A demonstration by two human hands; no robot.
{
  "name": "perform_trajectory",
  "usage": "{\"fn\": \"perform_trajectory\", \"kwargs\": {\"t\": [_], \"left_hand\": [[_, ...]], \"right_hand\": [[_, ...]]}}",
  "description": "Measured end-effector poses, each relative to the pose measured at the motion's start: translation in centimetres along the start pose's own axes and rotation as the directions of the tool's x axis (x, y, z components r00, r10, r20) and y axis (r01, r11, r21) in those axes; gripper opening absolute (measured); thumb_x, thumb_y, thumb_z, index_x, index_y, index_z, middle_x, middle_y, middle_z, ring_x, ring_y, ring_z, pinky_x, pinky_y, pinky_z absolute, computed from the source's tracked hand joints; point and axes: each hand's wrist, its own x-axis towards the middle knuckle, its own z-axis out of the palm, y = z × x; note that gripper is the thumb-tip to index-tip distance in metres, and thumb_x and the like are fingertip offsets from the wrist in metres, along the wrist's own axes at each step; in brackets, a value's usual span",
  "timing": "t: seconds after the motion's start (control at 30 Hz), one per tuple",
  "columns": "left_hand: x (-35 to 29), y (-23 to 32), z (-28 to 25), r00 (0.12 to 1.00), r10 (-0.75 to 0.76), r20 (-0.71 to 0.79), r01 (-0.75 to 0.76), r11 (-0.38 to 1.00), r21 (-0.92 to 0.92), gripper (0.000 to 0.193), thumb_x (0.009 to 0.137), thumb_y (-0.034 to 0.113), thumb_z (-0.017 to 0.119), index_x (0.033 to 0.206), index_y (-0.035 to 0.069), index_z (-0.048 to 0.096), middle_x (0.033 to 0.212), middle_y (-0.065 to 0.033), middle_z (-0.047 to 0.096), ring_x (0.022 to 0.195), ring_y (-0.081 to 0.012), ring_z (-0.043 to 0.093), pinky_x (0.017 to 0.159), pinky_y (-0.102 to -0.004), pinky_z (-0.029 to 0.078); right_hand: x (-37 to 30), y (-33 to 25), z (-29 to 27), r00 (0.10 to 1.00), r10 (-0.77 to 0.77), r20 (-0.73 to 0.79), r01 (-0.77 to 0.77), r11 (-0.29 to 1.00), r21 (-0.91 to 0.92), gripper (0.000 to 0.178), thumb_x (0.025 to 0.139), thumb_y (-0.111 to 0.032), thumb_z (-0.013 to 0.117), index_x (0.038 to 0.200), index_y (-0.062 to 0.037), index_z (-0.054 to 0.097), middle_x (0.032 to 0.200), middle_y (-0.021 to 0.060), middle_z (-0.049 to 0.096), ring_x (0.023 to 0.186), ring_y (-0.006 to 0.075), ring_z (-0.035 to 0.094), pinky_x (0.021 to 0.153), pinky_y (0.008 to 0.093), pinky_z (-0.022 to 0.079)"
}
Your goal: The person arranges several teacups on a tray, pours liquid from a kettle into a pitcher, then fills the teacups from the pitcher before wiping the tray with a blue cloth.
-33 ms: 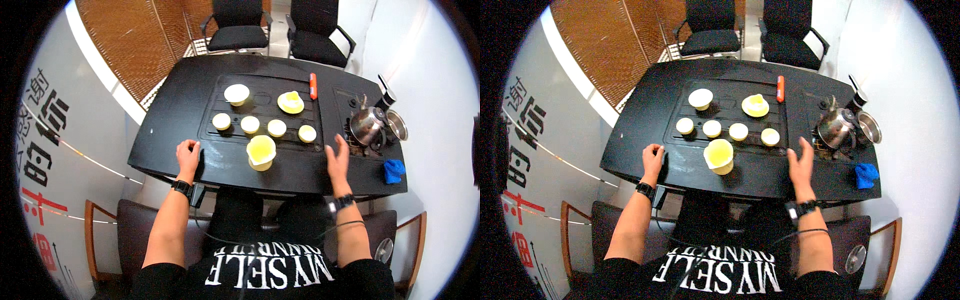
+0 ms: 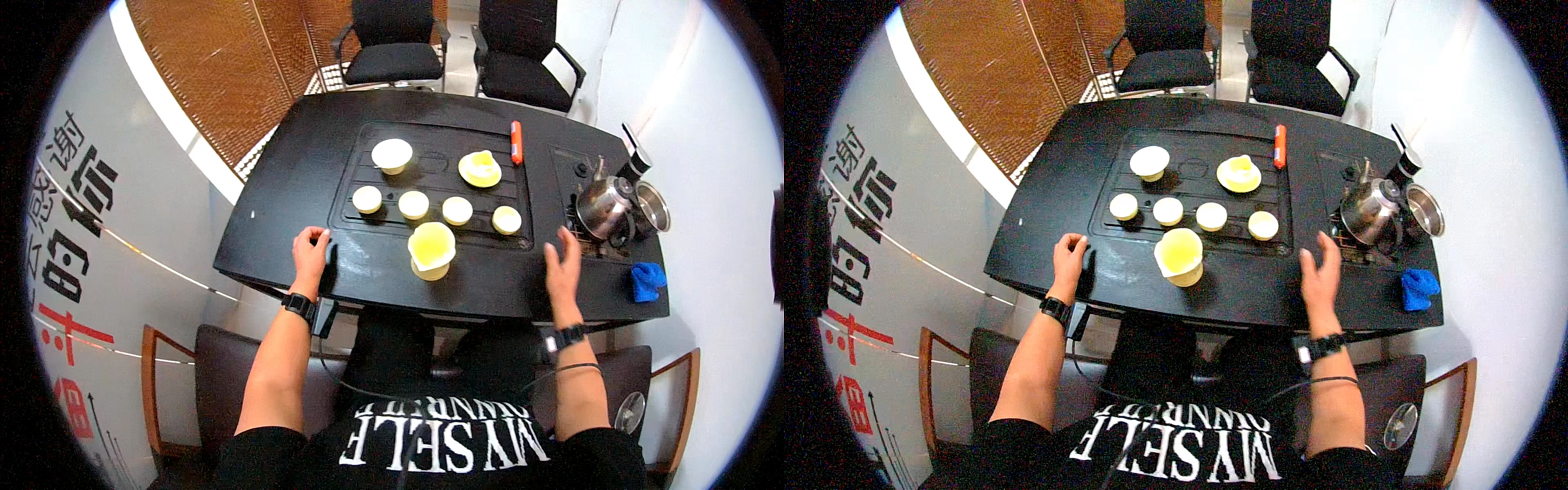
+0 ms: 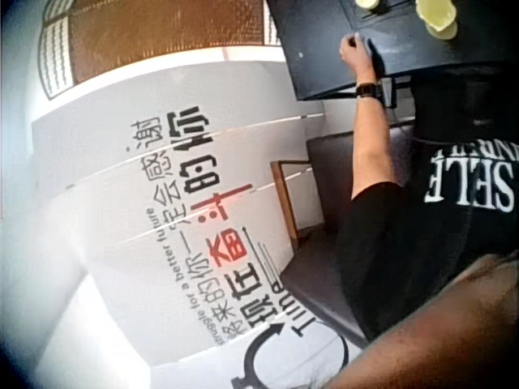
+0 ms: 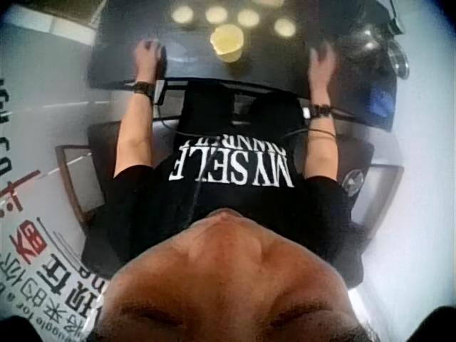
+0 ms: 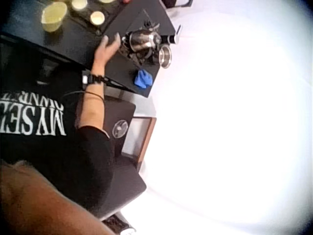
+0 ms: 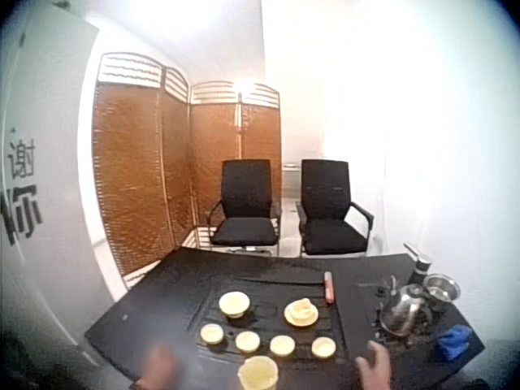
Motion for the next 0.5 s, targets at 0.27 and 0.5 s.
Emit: {"fn": "perform_trajectory", "kwargs": {"t": [0.27, 0.5], "left_hand": [[4.5, 8.3, 2.5, 0.957, 0.091, 0.274, -0.034, 0.977, -0.209, 0.069, 0.073, 0.012, 0.078, 0.133, 0.007, 0.043, 0.13, -0.0148, 0.052, 0.122, -0.0256, 0.048, 0.099, -0.0366, 0.041], [4.5, 7.6, 6.4, 0.957, 0.146, 0.251, -0.108, 0.981, -0.162, 0.093, 0.068, 0.0, 0.078, 0.145, 0.009, 0.026, 0.139, -0.02, 0.042, 0.128, -0.0296, 0.043, 0.106, -0.0386, 0.037]], "right_hand": [[-2.9, 8.4, -5.7, 0.949, 0.268, -0.166, -0.187, 0.903, 0.387, 0.025, 0.094, -0.013, 0.056, 0.114, 0.0027, 0.055, 0.113, 0.01, 0.059, 0.107, 0.0186, 0.056, 0.097, 0.0299, 0.043], [-2.7, 5.9, -5.4, 0.931, 0.332, -0.155, -0.222, 0.848, 0.482, 0.028, 0.098, -0.021, 0.052, 0.112, 0.0024, 0.056, 0.113, 0.0113, 0.059, 0.107, 0.0195, 0.058, 0.095, 0.0318, 0.046]]}}
